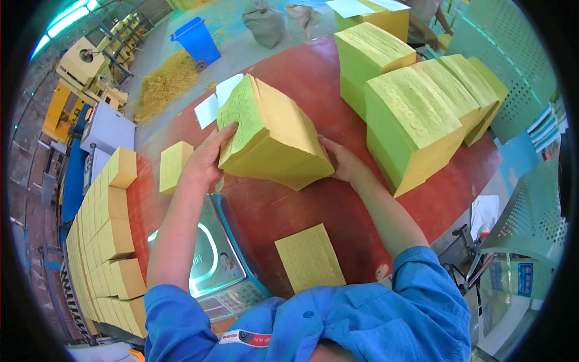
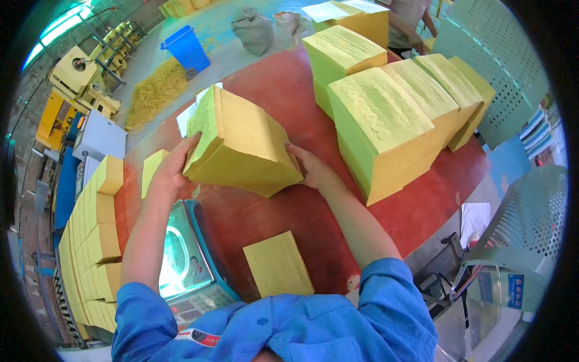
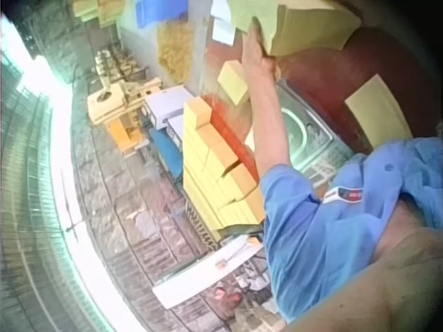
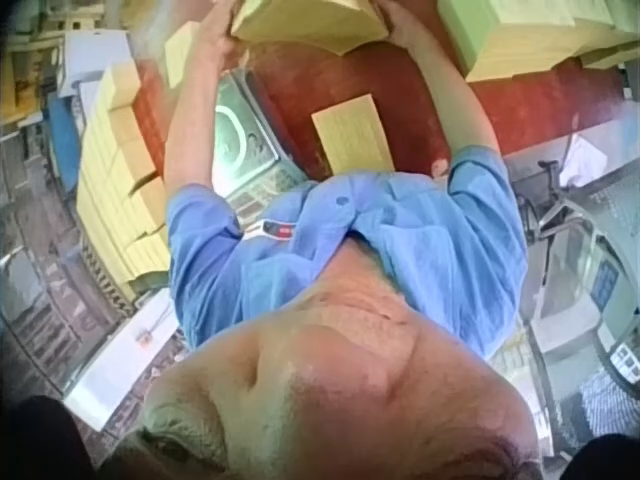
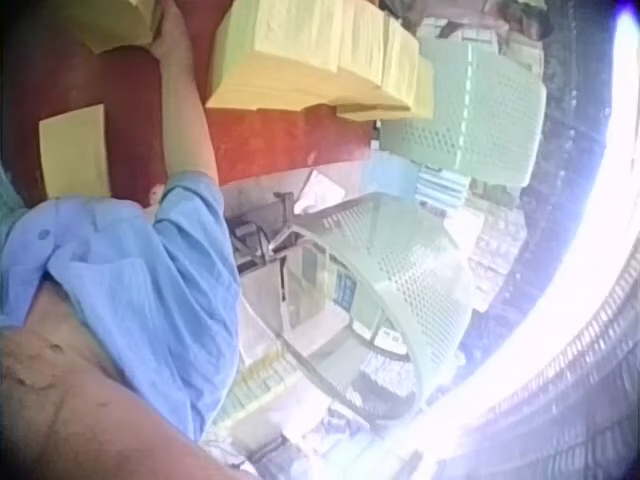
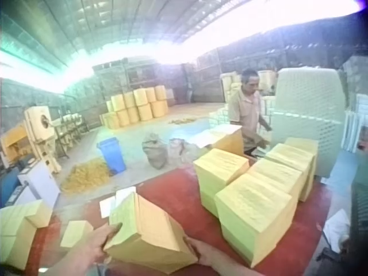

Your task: Weighing and counting stacks of yellow paper sheets in a factory setting.

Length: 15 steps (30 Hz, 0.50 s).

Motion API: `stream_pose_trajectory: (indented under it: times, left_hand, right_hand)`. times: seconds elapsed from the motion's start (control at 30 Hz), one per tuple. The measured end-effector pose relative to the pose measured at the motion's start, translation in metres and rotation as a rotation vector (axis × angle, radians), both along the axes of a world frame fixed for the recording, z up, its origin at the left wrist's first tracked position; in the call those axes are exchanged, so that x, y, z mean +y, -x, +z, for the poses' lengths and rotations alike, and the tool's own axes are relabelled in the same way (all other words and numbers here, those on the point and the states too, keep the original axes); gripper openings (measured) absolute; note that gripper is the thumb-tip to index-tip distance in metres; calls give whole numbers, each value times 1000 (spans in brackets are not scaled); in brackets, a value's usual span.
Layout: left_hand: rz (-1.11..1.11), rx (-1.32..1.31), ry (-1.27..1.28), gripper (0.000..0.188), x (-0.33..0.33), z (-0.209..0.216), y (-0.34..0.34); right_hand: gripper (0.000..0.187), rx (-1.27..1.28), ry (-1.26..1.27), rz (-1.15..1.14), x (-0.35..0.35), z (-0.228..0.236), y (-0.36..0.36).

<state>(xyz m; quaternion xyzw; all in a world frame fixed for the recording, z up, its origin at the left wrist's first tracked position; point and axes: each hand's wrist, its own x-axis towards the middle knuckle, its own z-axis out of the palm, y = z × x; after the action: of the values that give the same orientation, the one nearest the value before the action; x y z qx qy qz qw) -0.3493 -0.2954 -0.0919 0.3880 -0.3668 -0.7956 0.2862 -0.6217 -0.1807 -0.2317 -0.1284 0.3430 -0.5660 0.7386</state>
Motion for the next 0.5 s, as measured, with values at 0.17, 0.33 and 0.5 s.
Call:
stream_pose_trajectory:
  times: [0.17, 0.33, 0.5]
  left_hand:
    - [-52, -57, 235, 80, 15, 18, 29]
    - [-42, -132, 399, 99, 12, 22, 19]
    - [-96, -530, 1133, 86, -19, 19, 5]
  right_hand:
    - [55, -3, 27, -46, 24, -16, 8]
    - [43, -120, -100, -433, 48, -10, -21]
    - [36, 298, -100, -548, 100, -3, -58]
